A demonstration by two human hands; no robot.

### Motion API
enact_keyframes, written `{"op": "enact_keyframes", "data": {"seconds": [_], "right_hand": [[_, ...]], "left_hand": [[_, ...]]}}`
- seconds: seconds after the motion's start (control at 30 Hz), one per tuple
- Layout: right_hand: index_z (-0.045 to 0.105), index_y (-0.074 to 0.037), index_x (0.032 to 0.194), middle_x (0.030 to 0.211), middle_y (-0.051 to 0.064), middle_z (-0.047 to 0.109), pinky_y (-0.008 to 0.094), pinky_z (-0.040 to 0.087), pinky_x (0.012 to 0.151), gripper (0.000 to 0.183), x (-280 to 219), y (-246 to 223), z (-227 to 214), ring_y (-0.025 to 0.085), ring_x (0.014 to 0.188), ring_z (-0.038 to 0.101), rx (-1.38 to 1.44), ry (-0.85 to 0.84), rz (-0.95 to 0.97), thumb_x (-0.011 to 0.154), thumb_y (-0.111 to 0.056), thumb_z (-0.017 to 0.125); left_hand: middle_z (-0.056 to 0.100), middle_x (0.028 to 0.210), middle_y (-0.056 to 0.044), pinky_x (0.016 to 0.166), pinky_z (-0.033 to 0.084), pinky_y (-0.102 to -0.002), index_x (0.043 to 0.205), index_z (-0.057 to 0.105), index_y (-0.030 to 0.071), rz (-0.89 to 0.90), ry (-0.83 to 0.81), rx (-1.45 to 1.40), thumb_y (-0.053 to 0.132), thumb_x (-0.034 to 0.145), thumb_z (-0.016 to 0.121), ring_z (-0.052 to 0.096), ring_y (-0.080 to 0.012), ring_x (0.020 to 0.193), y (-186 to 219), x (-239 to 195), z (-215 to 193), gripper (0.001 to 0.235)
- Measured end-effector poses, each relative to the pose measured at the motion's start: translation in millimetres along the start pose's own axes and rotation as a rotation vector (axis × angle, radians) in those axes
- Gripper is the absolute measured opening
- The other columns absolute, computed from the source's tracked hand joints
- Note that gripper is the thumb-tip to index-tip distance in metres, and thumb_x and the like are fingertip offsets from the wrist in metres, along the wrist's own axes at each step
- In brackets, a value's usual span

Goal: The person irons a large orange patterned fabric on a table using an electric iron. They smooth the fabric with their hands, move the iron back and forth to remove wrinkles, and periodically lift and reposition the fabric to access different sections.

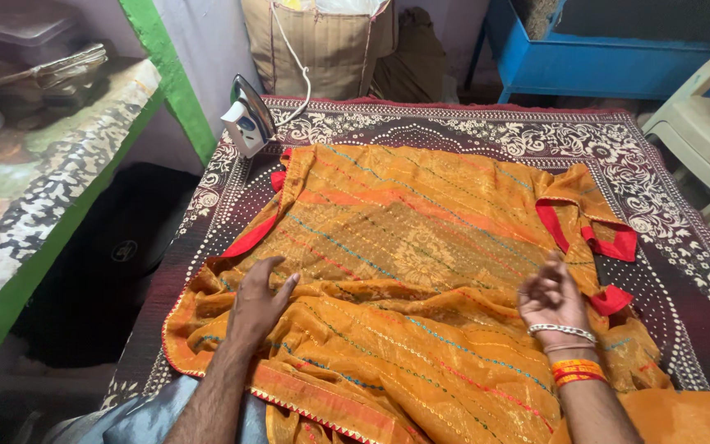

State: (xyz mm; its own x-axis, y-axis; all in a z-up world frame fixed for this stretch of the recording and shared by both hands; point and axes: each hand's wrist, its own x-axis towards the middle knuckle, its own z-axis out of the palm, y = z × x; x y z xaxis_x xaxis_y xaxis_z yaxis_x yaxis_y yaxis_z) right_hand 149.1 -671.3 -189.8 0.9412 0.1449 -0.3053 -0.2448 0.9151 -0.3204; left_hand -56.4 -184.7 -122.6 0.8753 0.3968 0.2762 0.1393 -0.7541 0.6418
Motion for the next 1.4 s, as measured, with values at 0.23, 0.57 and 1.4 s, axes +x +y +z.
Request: {"op": "enact_keyframes", "data": {"seconds": [0.23, 0.57, 1.4], "right_hand": [[0.07, -0.006, 0.126, 0.082, -0.003, 0.051, 0.032, 0.055, 0.089, 0.035, -46, 65, 55, 0.011, 0.077, 0.052, -0.305, -0.136, 0.103, 0.101, -0.028, 0.06], [0.079, -0.002, 0.103, 0.067, -0.001, 0.05, 0.029, 0.031, 0.053, 0.042, -30, 83, -23, 0.01, 0.057, 0.034, -1.606, 0.025, -0.237, 0.098, -0.041, 0.063], [0.061, -0.006, 0.099, 0.092, 0.016, 0.072, 0.044, 0.055, 0.08, 0.056, -2, 50, -6, 0.033, 0.089, 0.07, -2.238, -0.159, -0.305, 0.081, -0.057, 0.074]], "left_hand": [[0.067, 0.134, -0.013, 0.108, 0.051, -0.041, 0.136, 0.061, 0.01, -0.032, -0.337, -0.143, 0.048, 0.088, 0.069, 0.064, -0.026, 0.125, 51, -2, 1, 0.062], [0.012, 0.17, -0.009, 0.127, 0.012, -0.058, 0.161, 0.013, 0.018, -0.063, -0.717, 0.421, 0.071, 0.056, 0.091, 0.013, -0.0268, 0.158, 4, -29, 9, 0.141], [0.045, 0.153, -0.021, 0.116, 0.04, -0.04, 0.151, 0.041, 0.009, -0.102, -0.764, 0.138, 0.059, 0.072, 0.079, 0.046, -0.033, 0.143, 1, -1, -2, 0.101]]}}
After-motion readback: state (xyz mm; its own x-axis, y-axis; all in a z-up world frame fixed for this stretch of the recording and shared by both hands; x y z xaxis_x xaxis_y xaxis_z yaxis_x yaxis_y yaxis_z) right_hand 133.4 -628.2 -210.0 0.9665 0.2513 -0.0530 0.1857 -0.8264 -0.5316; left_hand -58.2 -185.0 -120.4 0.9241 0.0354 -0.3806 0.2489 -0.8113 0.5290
